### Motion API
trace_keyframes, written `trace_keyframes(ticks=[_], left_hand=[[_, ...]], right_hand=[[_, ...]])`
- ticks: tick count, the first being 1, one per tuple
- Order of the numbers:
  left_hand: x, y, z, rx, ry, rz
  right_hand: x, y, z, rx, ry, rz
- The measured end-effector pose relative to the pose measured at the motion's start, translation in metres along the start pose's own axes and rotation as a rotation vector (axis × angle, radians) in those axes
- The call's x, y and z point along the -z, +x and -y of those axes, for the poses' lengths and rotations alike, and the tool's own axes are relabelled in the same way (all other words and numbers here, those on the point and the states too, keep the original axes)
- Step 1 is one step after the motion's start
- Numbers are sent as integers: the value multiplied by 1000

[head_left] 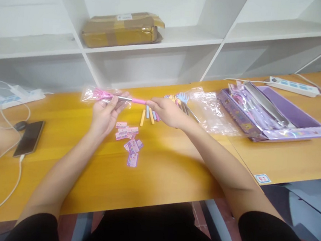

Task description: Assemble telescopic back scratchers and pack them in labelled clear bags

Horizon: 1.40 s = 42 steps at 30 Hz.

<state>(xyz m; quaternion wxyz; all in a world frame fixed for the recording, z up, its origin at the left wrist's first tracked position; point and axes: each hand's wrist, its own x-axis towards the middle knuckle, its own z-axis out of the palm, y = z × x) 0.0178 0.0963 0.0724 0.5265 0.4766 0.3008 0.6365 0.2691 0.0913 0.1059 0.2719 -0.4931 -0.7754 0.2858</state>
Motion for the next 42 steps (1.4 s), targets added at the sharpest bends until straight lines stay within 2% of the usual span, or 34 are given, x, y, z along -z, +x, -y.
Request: trace_keyframes(ticks=[6,13,21,27,30,33,35,42], left_hand=[[-5,-3,-1,-1,7,14],[-21,-18,14,65,-10,51],[-24,-21,19,135,10,63],[-17,-12,10,64,-9,23],[-10,-7,7,49,-1,23],[-7,-5,6,43,9,37],[-7,-6,6,42,4,47],[-16,-15,9,103,0,74]], right_hand=[[0,-2,3,8,10,-31],[-11,0,1,51,23,-19],[-20,0,1,59,60,5],[-8,0,-3,15,123,40],[0,0,-4,51,171,65],[5,-1,-4,98,119,63],[5,-1,-4,150,51,34],[-9,-1,-8,380,-46,-209]])
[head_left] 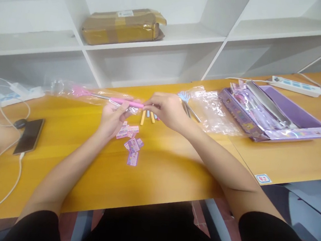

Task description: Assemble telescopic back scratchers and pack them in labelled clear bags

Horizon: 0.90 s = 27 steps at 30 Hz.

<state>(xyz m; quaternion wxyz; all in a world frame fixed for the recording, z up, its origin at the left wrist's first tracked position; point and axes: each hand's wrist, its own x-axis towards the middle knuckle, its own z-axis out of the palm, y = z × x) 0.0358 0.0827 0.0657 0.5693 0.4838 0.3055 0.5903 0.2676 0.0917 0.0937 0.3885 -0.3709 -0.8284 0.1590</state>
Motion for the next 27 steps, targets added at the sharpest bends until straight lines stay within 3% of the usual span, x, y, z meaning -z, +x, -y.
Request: trace_keyframes(ticks=[5,11,17,24,27], left_hand=[[0,-1,1,34,20,5],[-4,-4,6,103,45,67],[-4,-7,9,144,41,121],[0,-5,7,232,86,148],[1,-2,0,215,51,147]], right_hand=[[-6,-1,2,46,32,-82],[-7,-2,7,-4,117,-92],[-13,-2,2,57,154,-74],[-13,-3,1,128,151,5],[-5,-3,-1,226,191,149]])
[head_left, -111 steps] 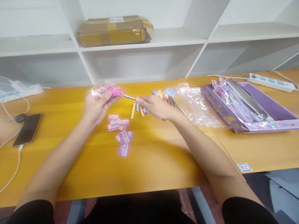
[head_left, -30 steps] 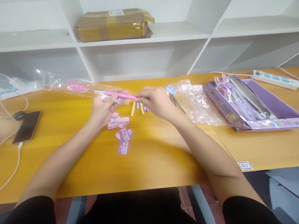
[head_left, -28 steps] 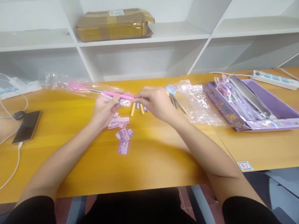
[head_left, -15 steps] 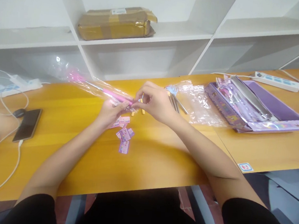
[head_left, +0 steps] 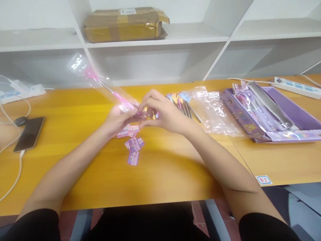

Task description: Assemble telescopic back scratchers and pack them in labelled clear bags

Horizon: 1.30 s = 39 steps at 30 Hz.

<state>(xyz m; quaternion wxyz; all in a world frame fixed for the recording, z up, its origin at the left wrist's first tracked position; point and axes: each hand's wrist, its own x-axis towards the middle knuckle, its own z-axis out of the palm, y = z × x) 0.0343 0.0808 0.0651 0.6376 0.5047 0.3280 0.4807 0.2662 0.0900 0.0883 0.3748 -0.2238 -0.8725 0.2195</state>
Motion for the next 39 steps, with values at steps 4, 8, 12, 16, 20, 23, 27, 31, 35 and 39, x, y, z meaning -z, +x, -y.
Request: trace_keyframes(ticks=[4,8,12,16,20,23,27,31,35,39], left_hand=[[4,2,-6,53,-19,22],[7,4,-1,103,-6,30],[5,3,2,123,-25,62],[2,1,1,114,3,115],[-1,1,6,135,-7,118],[-2,2,9,140,-19,121],[0,3,11,108,69,147],[4,3,14,44,194,128],[4,3,16,3,230,137],[2,0,11,24,278,177]], right_hand=[[7,-3,-3,86,-96,103],[4,-2,-7,142,-203,29],[3,2,-8,227,-173,-8],[3,3,-8,179,-139,8],[0,3,-7,132,-90,19],[-2,3,-6,110,-67,24],[-2,3,-3,92,-43,25],[-2,3,-2,60,-39,16],[-2,3,-3,58,-43,10],[-2,3,-4,89,-46,-2]])
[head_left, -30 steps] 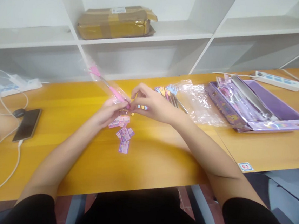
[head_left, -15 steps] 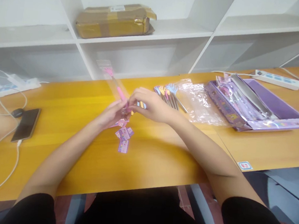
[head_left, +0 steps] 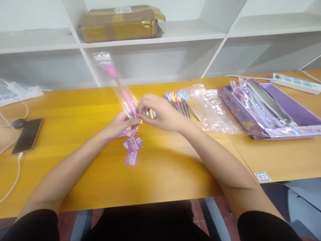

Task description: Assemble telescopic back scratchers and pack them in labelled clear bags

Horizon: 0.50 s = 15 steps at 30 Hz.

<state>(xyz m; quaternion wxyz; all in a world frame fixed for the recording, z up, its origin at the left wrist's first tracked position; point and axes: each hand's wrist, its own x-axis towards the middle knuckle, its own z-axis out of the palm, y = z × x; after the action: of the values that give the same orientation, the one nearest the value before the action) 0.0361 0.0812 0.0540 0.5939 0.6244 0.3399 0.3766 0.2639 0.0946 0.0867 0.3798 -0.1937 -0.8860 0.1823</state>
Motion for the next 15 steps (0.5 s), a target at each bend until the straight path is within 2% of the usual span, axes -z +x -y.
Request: trace_keyframes(ticks=[10,15], left_hand=[[-1,-1,-6,-55,59,86],[3,-2,-3,-48,121,73]], right_hand=[[-3,-2,-3,34,38,-73],[0,-1,-4,10,65,-74]])
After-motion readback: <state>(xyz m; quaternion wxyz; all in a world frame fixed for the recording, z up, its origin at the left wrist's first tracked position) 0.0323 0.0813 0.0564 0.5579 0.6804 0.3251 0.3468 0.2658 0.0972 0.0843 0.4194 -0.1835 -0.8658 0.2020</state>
